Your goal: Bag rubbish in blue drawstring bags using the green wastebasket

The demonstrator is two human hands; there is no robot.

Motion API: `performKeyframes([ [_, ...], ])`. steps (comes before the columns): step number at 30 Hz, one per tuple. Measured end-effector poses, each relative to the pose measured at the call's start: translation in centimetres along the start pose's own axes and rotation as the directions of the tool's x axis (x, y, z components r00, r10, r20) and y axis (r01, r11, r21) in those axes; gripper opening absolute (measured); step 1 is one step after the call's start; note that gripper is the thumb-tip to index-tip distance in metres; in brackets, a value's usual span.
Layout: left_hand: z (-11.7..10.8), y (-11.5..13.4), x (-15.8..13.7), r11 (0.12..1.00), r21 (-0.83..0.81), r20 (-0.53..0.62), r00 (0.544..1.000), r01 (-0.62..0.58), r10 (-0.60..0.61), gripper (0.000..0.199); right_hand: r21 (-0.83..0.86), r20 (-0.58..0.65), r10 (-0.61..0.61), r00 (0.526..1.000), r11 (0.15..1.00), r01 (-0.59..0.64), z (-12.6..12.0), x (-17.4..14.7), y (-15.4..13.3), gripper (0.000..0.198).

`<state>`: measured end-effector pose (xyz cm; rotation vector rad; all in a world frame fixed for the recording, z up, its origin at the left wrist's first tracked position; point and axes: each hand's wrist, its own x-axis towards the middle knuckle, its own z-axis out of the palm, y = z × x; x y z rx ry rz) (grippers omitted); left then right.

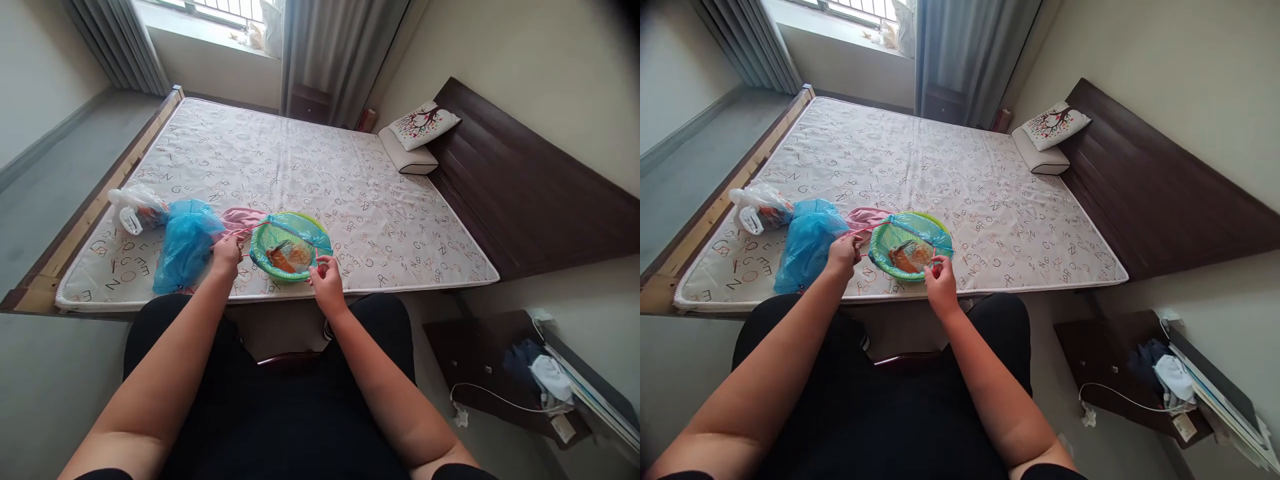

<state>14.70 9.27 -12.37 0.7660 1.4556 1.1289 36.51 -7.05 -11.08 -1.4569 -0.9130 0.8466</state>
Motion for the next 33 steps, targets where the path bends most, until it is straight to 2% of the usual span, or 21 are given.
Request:
performKeyframes([
  [2,-0.7,1.7,-0.8,0.999,-0.043,0.059,0.998,-0.011,0.013,0.010,0.237,-0.003,0.078,0.997,0.969,-0.075,-0.5,0.7,-1.7,0.035],
  [5,-1.8,4.8,-2.0,0.989,-0.145,0.155,0.986,-0.038,0.060,0.014,0.483,0.000,0.154,0.988,0.865,-0.135,-1.8,2.3,-4.9,0.037],
  [8,-2.4,7.8,-3.0,0.978,-0.206,0.220,0.974,-0.012,0.058,0.015,0.609,0.018,0.181,0.983,0.778,-0.154,-3.0,3.4,-7.9,0.033],
  [11,-2.5,10.1,-3.9,0.958,-0.283,0.281,0.959,0.049,0.033,0.014,0.634,0.054,0.159,0.986,0.757,-0.157,-3.9,4.2,-10.1,0.030],
  [14,-2.5,11.7,-4.8,0.970,-0.240,0.248,0.965,-0.028,0.089,0.022,0.528,0.117,0.117,0.986,0.834,-0.161,-4.7,5.0,-11.7,0.027],
  [16,-2.4,12.4,-5.5,0.977,-0.169,0.257,0.952,-0.127,0.168,0.030,0.335,0.146,0.103,0.984,0.931,-0.147,-5.4,5.6,-12.1,0.022],
  [18,-2.2,12.7,-5.8,0.967,-0.140,0.301,0.921,-0.215,0.248,0.035,0.055,0.061,0.025,0.998,0.998,-0.028,-5.8,6.3,-12.1,0.016],
  [19,-2.1,12.8,-5.7,0.955,-0.152,0.301,0.908,-0.255,0.290,0.035,-0.086,-0.017,-0.054,0.998,0.995,0.052,-6.0,6.7,-12.0,0.012],
  [21,-2.0,12.6,-5.1,0.927,-0.227,0.213,0.913,-0.300,0.347,0.029,-0.265,-0.167,-0.198,0.966,0.953,0.150,-6.1,7.3,-11.4,0.010],
  [22,-2.0,12.4,-4.7,0.915,-0.281,0.143,0.930,-0.289,0.337,0.025,-0.261,-0.218,-0.201,0.955,0.955,0.141,-6.0,7.6,-11.2,0.011],
  [23,-2.1,12.1,-4.2,0.906,-0.341,0.088,0.951,-0.251,0.296,0.021,-0.185,-0.248,-0.137,0.959,0.978,0.092,-6.0,7.9,-10.9,0.011],
  [25,-2.5,11.6,-3.5,0.886,-0.440,0.057,0.980,-0.146,0.190,0.018,0.120,-0.208,0.101,0.973,0.990,-0.077,-6.2,8.3,-10.6,0.012],
  [27,-3.1,11.1,-3.3,0.879,-0.462,0.078,0.982,-0.118,0.173,0.020,0.423,-0.083,0.273,0.958,0.881,-0.214,-6.8,8.5,-10.5,0.020],
  [29,-3.4,10.7,-3.7,0.894,-0.413,0.091,0.969,-0.173,0.229,0.024,0.580,-0.028,0.293,0.956,0.783,-0.223,-7.5,8.4,-10.5,0.027],
  [30,-3.4,10.7,-4.1,0.910,-0.366,0.101,0.964,-0.194,0.246,0.027,0.608,-0.044,0.275,0.960,0.770,-0.193,-7.8,8.3,-10.6,0.027],
  [33,-2.6,11.0,-5.8,0.951,-0.191,0.149,0.951,-0.243,0.272,0.032,0.558,-0.117,0.193,0.974,0.825,-0.096,-8.3,8.0,-11.0,0.021],
])
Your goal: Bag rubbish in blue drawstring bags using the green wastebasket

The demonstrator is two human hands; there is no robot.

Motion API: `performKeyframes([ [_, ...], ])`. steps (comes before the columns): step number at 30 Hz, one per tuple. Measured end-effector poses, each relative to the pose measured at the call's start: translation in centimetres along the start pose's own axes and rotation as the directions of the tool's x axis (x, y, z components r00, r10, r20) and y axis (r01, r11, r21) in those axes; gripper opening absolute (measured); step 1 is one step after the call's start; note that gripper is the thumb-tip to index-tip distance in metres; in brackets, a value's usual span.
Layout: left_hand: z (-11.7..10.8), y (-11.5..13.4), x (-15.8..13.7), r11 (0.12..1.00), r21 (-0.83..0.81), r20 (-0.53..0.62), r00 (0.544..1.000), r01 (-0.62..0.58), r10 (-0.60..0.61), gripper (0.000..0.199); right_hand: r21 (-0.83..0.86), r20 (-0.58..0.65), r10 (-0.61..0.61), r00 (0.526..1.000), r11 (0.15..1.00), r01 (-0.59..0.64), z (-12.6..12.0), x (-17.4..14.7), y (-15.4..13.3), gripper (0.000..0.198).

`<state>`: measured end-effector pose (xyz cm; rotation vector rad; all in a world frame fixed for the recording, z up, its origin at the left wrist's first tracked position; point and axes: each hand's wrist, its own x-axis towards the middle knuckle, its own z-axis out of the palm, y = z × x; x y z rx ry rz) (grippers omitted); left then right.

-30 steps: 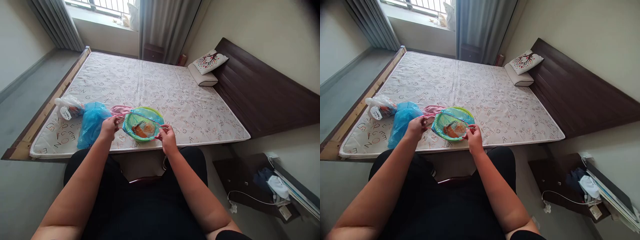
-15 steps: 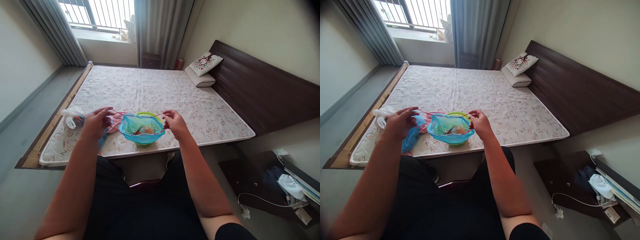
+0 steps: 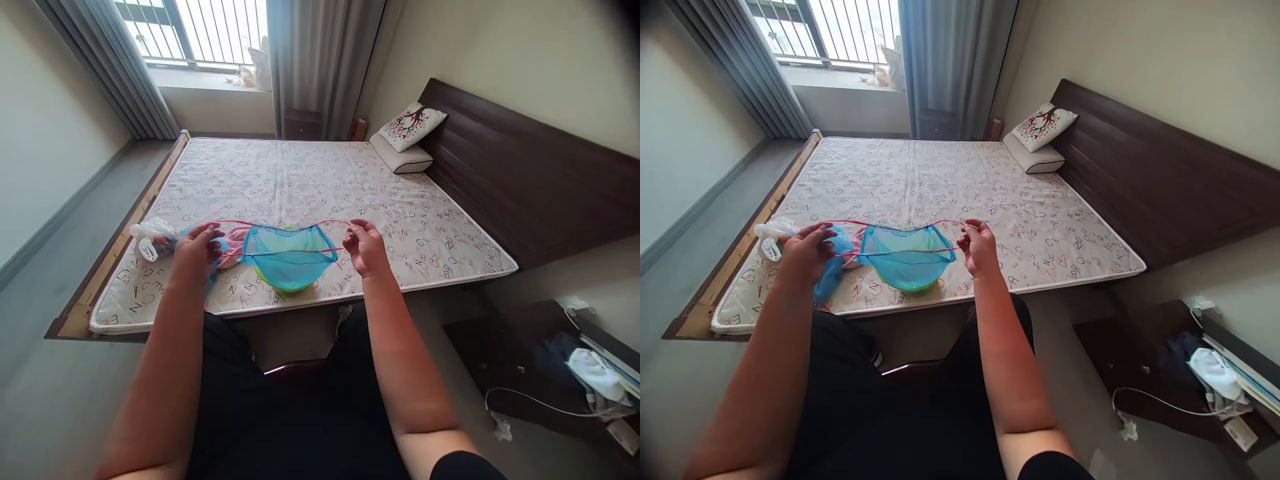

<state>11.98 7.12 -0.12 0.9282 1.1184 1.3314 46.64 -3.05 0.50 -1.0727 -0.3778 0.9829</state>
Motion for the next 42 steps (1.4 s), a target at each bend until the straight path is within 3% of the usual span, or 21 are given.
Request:
performKeyframes([
  [3,1.5,1.1,-1.1,0.988,0.114,0.018,0.994,-0.105,0.104,0.028,-0.082,0.064,-0.090,0.994,0.992,0.095,0.6,-0.5,-0.6,0.019],
  [5,2.2,2.0,-1.5,0.983,0.104,0.001,0.988,-0.153,0.153,0.027,-0.080,0.073,-0.143,0.987,0.986,0.149,1.1,-0.7,-1.0,0.020],
  [8,2.6,2.9,-1.8,0.994,-0.014,-0.001,0.994,-0.110,0.110,0.030,-0.049,0.048,-0.158,0.986,0.986,0.160,1.5,-1.1,-1.5,0.023],
  [13,2.2,2.7,-2.0,0.992,-0.118,0.108,0.993,-0.035,0.048,0.035,-0.048,0.088,-0.145,0.985,0.987,0.150,1.3,-1.9,-0.9,0.027],
  [16,2.4,2.1,-1.7,0.993,-0.040,0.069,0.991,-0.114,0.117,0.026,-0.085,0.080,-0.185,0.979,0.978,0.192,1.2,-2.0,-0.3,0.027],
  [19,3.4,2.3,-1.3,0.948,0.206,0.053,0.970,-0.243,0.238,0.018,-0.220,0.092,-0.264,0.960,0.935,0.278,1.4,-1.7,0.0,0.022],
  [21,4.3,2.9,-1.3,0.849,0.381,0.136,0.931,-0.366,0.340,0.013,-0.404,0.140,-0.335,0.932,0.840,0.363,1.9,-1.7,-0.2,0.017],
  [24,5.8,4.1,-1.8,0.727,0.450,0.290,0.855,-0.518,0.430,0.008,-0.656,0.298,-0.380,0.876,0.584,0.477,3.2,-1.8,-0.8,0.014],
  [27,6.9,4.7,-2.1,0.760,0.377,0.426,0.827,-0.530,0.366,0.008,-0.718,0.505,-0.306,0.807,0.370,0.590,4.7,-2.0,-1.2,0.015],
  [30,7.7,4.4,-1.7,0.879,0.264,0.458,0.854,-0.397,0.247,0.015,-0.676,0.625,-0.255,0.738,0.297,0.675,6.0,-2.1,-1.2,0.017],
  [33,8.8,3.3,-0.9,0.944,0.175,0.475,0.864,-0.279,0.168,0.017,-0.613,0.683,-0.226,0.695,0.340,0.713,6.9,-2.3,-1.1,0.020],
  [39,10.6,0.0,-0.4,0.975,0.132,0.675,0.737,-0.178,0.044,0.029,-0.512,0.665,-0.162,0.729,0.612,0.602,7.7,-1.3,-0.7,0.035],
  [42,10.9,-1.2,-0.6,0.976,0.148,0.706,0.709,-0.163,0.011,0.032,-0.487,0.699,-0.104,0.708,0.656,0.577,7.8,0.0,0.1,0.027],
])
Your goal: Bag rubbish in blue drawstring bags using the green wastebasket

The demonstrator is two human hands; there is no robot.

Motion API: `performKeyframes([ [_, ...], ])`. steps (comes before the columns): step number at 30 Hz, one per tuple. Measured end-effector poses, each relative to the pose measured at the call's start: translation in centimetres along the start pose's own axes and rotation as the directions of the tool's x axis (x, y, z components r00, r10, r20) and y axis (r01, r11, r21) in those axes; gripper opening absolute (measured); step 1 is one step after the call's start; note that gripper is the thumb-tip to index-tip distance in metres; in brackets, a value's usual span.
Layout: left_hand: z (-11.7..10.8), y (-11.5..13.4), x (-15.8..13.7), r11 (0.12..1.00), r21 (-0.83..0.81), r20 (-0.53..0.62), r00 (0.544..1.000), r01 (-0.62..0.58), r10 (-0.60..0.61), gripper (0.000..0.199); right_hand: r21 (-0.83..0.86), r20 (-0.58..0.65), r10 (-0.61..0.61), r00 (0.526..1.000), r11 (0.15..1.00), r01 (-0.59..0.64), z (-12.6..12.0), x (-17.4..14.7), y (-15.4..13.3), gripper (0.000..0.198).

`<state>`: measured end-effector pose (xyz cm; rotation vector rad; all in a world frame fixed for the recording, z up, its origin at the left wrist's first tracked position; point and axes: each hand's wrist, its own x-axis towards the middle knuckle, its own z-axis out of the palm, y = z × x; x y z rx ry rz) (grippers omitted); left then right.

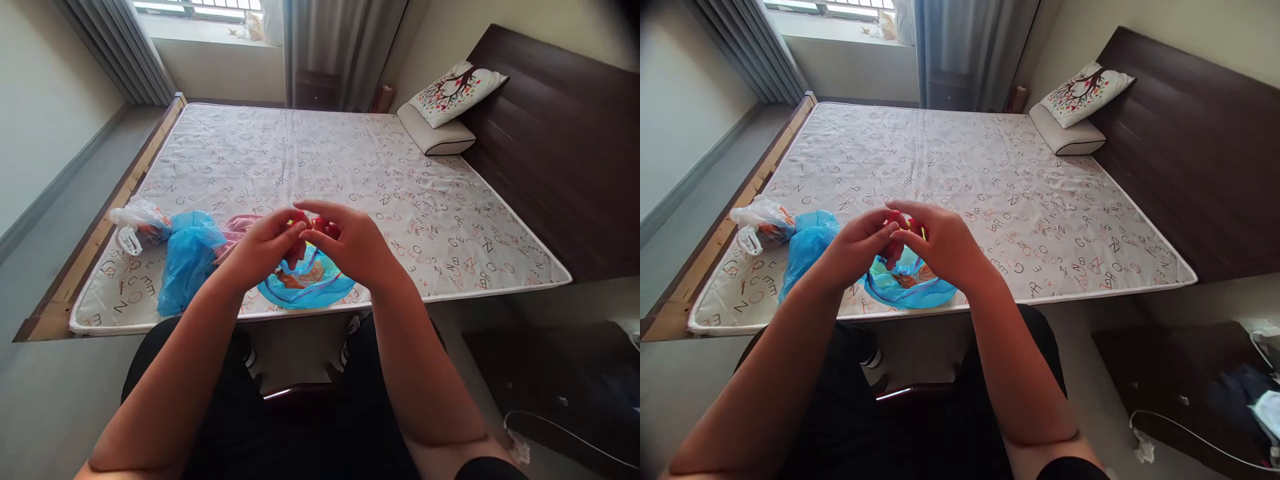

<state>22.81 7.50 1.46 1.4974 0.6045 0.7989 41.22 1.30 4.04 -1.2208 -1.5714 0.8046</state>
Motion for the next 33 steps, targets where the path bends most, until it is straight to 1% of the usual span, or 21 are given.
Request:
performKeyframes([
  [3,0.3,-0.5,-0.1,0.999,0.028,-0.032,0.999,0.021,-0.021,0.035,0.019,0.033,0.015,0.999,1.000,-0.016,0.1,0.7,1.2,0.015],
  [6,0.6,-0.8,-0.1,0.997,0.031,-0.048,0.997,0.064,-0.063,0.036,0.044,0.052,0.040,0.998,0.998,-0.042,-0.1,1.0,1.9,0.016],
  [9,1.1,-1.1,0.0,0.995,-0.054,-0.100,0.991,0.087,-0.092,0.038,0.069,0.083,0.045,0.996,0.996,-0.051,-0.4,1.2,2.1,0.020],
  [12,1.4,-1.4,-0.2,0.990,-0.122,-0.139,0.986,0.073,-0.089,0.042,0.086,0.109,0.054,0.993,0.994,-0.064,-0.6,1.2,2.4,0.021],
  [14,1.3,-1.5,-0.4,0.989,-0.125,-0.096,0.991,0.077,-0.090,0.043,0.084,0.112,0.059,0.992,0.994,-0.069,-0.7,1.2,2.6,0.024],
  [18,0.7,-1.3,-0.7,0.993,-0.080,0.099,0.992,0.086,-0.078,0.049,0.079,0.132,0.047,0.990,0.995,-0.057,-0.7,1.0,3.2,0.037],
  [20,0.3,-1.2,-0.8,0.996,-0.046,0.152,0.986,0.071,-0.063,0.047,0.074,0.158,0.041,0.987,0.996,-0.053,-0.5,0.8,3.2,0.032],
  [23,-0.3,-1.0,-0.8,0.997,0.000,0.173,0.982,0.081,-0.080,0.036,0.058,0.177,0.069,0.982,0.995,-0.081,-0.4,0.3,3.2,0.014],
  [24,-0.5,-0.9,-0.9,0.996,0.000,0.176,0.980,0.093,-0.092,0.035,0.062,0.166,0.087,0.982,0.993,-0.098,-0.4,0.2,3.2,0.013],
  [26,-0.7,-0.6,-1.0,0.992,-0.022,0.167,0.979,0.126,-0.120,0.036,0.099,0.134,0.116,0.984,0.987,-0.130,-0.6,0.1,3.3,0.022],
  [28,-0.8,-0.4,-1.1,0.987,-0.061,0.146,0.980,0.146,-0.136,0.043,0.166,0.087,0.127,0.988,0.976,-0.140,-0.8,0.2,3.6,0.031],
  [31,-0.7,-0.4,-1.1,0.983,-0.105,0.107,0.984,0.150,-0.139,0.054,0.309,-0.065,0.149,0.987,0.943,-0.122,-1.2,0.6,4.3,0.035],
  [33,-0.6,-0.7,-1.1,0.984,-0.114,0.082,0.989,0.135,-0.126,0.057,0.410,-0.158,0.207,0.966,0.903,-0.126,-1.6,1.0,4.8,0.037],
])
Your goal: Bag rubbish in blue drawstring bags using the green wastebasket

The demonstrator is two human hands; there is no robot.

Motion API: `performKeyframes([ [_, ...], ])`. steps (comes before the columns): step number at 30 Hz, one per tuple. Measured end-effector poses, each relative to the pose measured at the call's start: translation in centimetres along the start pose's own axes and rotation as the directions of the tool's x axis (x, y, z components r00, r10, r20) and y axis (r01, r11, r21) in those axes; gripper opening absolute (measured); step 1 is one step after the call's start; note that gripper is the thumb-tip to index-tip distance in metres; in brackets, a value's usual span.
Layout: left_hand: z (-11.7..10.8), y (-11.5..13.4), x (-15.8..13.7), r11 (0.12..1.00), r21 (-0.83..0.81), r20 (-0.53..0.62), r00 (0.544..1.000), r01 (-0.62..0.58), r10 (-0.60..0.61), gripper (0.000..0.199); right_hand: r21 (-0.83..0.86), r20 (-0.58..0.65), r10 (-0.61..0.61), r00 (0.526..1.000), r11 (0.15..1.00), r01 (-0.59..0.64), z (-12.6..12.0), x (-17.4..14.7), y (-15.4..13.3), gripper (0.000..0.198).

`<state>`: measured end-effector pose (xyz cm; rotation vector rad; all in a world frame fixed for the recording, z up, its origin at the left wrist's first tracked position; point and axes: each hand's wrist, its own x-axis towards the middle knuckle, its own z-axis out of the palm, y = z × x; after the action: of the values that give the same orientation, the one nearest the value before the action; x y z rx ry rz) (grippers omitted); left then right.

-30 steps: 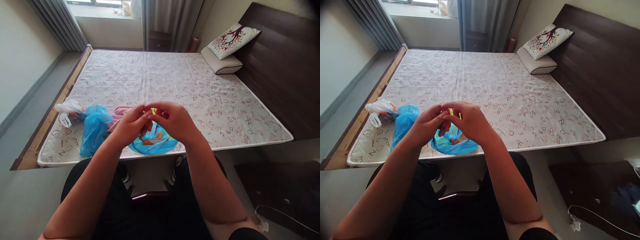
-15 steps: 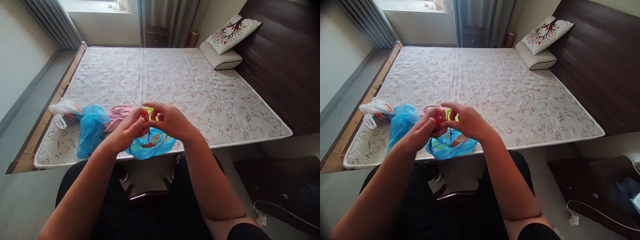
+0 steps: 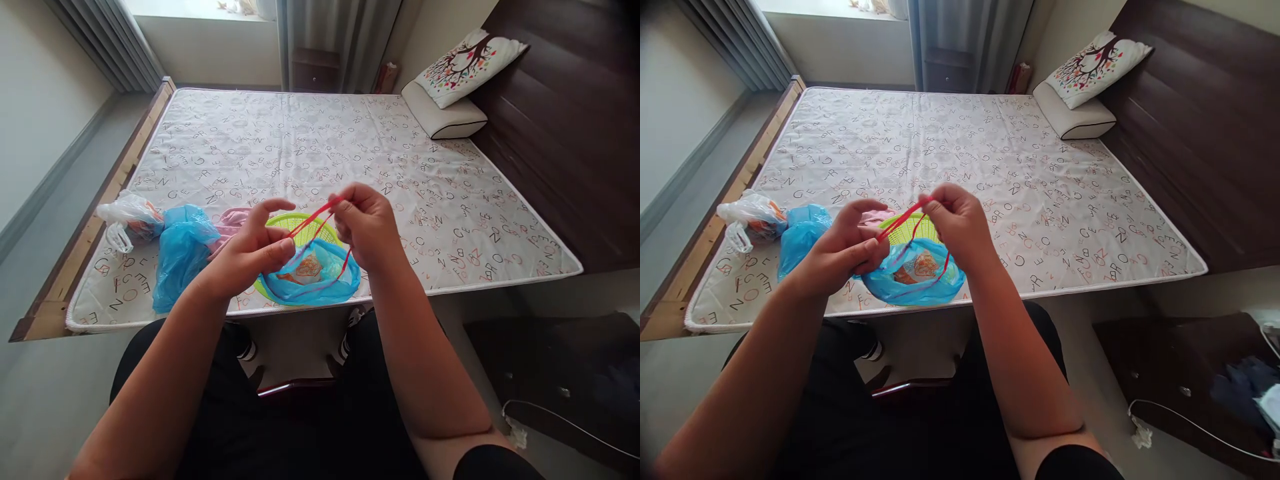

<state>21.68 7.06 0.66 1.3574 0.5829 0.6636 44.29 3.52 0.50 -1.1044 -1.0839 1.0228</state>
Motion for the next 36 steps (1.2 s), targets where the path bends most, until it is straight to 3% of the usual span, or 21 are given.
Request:
performKeyframes([
  [3,-0.1,-0.8,0.2,1.000,0.026,0.026,1.000,0.009,-0.009,0.050,0.115,-0.076,0.068,0.995,0.992,-0.059,-0.8,0.7,0.0,0.041],
  [6,-0.1,-1.9,0.3,0.995,0.098,0.088,0.996,0.019,-0.027,0.029,0.165,-0.119,0.100,0.988,0.983,-0.080,-1.2,0.9,-0.3,0.045],
  [8,0.0,-2.5,0.3,0.985,0.170,0.104,0.994,0.004,-0.022,0.015,0.167,-0.119,0.113,0.986,0.982,-0.092,-1.3,0.8,-0.6,0.046],
  [10,0.3,-2.8,0.3,0.969,0.245,0.098,0.995,-0.015,-0.010,0.015,0.143,-0.079,0.122,0.989,0.984,-0.110,-1.1,0.6,-0.8,0.044],
  [12,0.7,-2.9,0.5,0.957,0.287,0.045,0.999,-0.036,0.024,0.017,0.103,-0.019,0.124,0.992,0.987,-0.121,-0.8,0.3,-1.1,0.041],
  [14,1.1,-2.9,0.9,0.961,0.268,-0.080,0.992,-0.068,0.093,0.018,0.062,0.031,0.112,0.993,0.992,-0.114,-0.5,0.0,-1.4,0.042],
  [18,1.7,-2.8,1.6,0.978,0.167,-0.318,0.931,-0.129,0.177,0.017,0.014,0.053,0.061,0.997,0.998,-0.062,-0.2,-0.5,-1.9,0.042],
  [23,1.6,-2.5,1.3,0.985,0.134,-0.342,0.927,-0.112,0.152,0.014,-0.010,0.073,0.074,0.995,0.997,-0.073,-0.4,-0.7,-2.2,0.043],
  [27,1.7,-2.0,0.9,0.974,0.210,-0.346,0.925,-0.088,0.158,0.018,-0.045,0.070,0.000,0.998,0.999,0.003,-0.4,-1.0,-2.8,0.052],
  [29,1.7,-1.8,0.9,0.954,0.286,-0.313,0.933,-0.087,0.179,0.023,-0.074,0.128,-0.037,0.991,0.996,0.047,-0.2,-1.3,-3.3,0.055],
  [32,1.8,-1.6,1.0,0.905,0.392,-0.135,0.963,-0.164,0.233,0.031,-0.144,0.308,-0.040,0.950,0.986,0.089,0.3,-1.9,-4.0,0.049],
  [36,2.0,-1.9,1.1,0.836,0.466,0.021,0.948,-0.289,0.316,0.034,-0.247,0.477,-0.062,0.876,0.948,0.201,0.8,-2.5,-4.4,0.035],
])
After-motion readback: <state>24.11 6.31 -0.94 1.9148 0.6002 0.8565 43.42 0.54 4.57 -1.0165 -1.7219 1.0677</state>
